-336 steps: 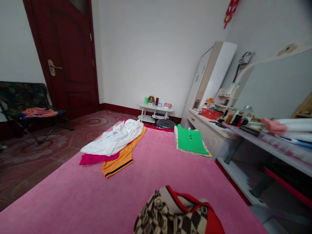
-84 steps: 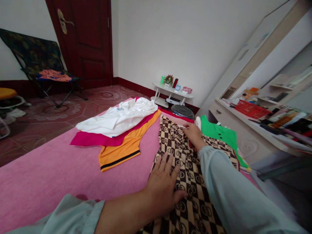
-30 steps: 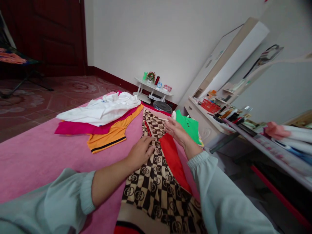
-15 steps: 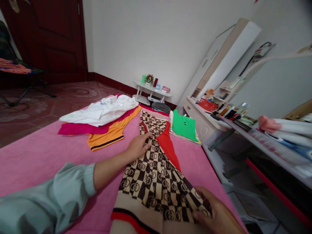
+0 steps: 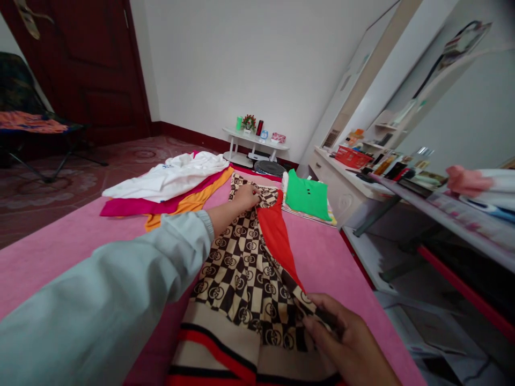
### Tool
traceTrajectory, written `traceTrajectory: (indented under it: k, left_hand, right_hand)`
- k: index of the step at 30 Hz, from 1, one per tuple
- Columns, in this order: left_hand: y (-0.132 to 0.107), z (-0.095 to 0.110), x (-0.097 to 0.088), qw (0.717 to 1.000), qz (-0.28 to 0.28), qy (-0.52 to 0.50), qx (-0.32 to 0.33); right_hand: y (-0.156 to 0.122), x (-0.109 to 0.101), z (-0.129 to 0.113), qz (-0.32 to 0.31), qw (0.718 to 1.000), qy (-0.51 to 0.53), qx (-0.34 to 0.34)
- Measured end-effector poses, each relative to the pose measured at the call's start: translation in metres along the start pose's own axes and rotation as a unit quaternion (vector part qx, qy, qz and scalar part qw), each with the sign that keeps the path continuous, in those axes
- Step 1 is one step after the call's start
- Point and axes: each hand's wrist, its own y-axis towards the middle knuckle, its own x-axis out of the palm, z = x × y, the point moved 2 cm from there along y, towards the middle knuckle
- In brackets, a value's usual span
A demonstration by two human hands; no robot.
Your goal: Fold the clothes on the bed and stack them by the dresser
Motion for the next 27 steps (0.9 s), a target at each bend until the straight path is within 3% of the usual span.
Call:
traceTrajectory:
  k: [3,6,8,11,14,17,19,22,27]
  left_hand:
    - [0.018,0.007,-0.012,0.999,0.030,-0.001,0.015]
    - [0.031,0.007,-0.025,0.999,0.043,0.002,0.010]
    - [0.033,0.000,-0.030,0.999,0.040,0.004,0.001]
    - [0.026,-0.017,-0.032,0.999,0.021,0.009,-0.025]
    - [0.014,-0.035,-0.029,0.999,0.004,0.004,-0.053]
    - [0.006,-0.046,-0.024,0.997,0.013,-0.010,-0.072]
    - [0.002,-0.048,-0.019,0.996,0.026,-0.016,-0.085]
    - [-0.004,-0.048,-0.008,0.992,0.047,-0.017,-0.114]
    - [-0.017,-0.052,0.011,0.986,0.103,0.005,-0.132]
  right_hand:
    - [0.005,0.009,-0.020,-0.026,0.999,0.039,-0.009]
    - [0.012,0.031,-0.025,-0.045,0.999,0.020,-0.018]
    - [0.017,0.052,-0.021,-0.078,0.996,-0.016,-0.030]
    - [0.024,0.081,-0.013,-0.180,0.979,-0.076,-0.051]
    - [0.035,0.084,-0.017,-0.222,0.967,-0.106,-0.059]
    - [0.068,0.059,-0.027,-0.106,0.984,-0.118,-0.085]
    - [0.108,0.034,-0.029,0.002,0.985,-0.119,-0.128]
    - [0.186,-0.002,-0.025,0.110,0.970,-0.121,-0.180]
    - [0.303,-0.040,-0.025,0.211,0.923,-0.281,-0.155]
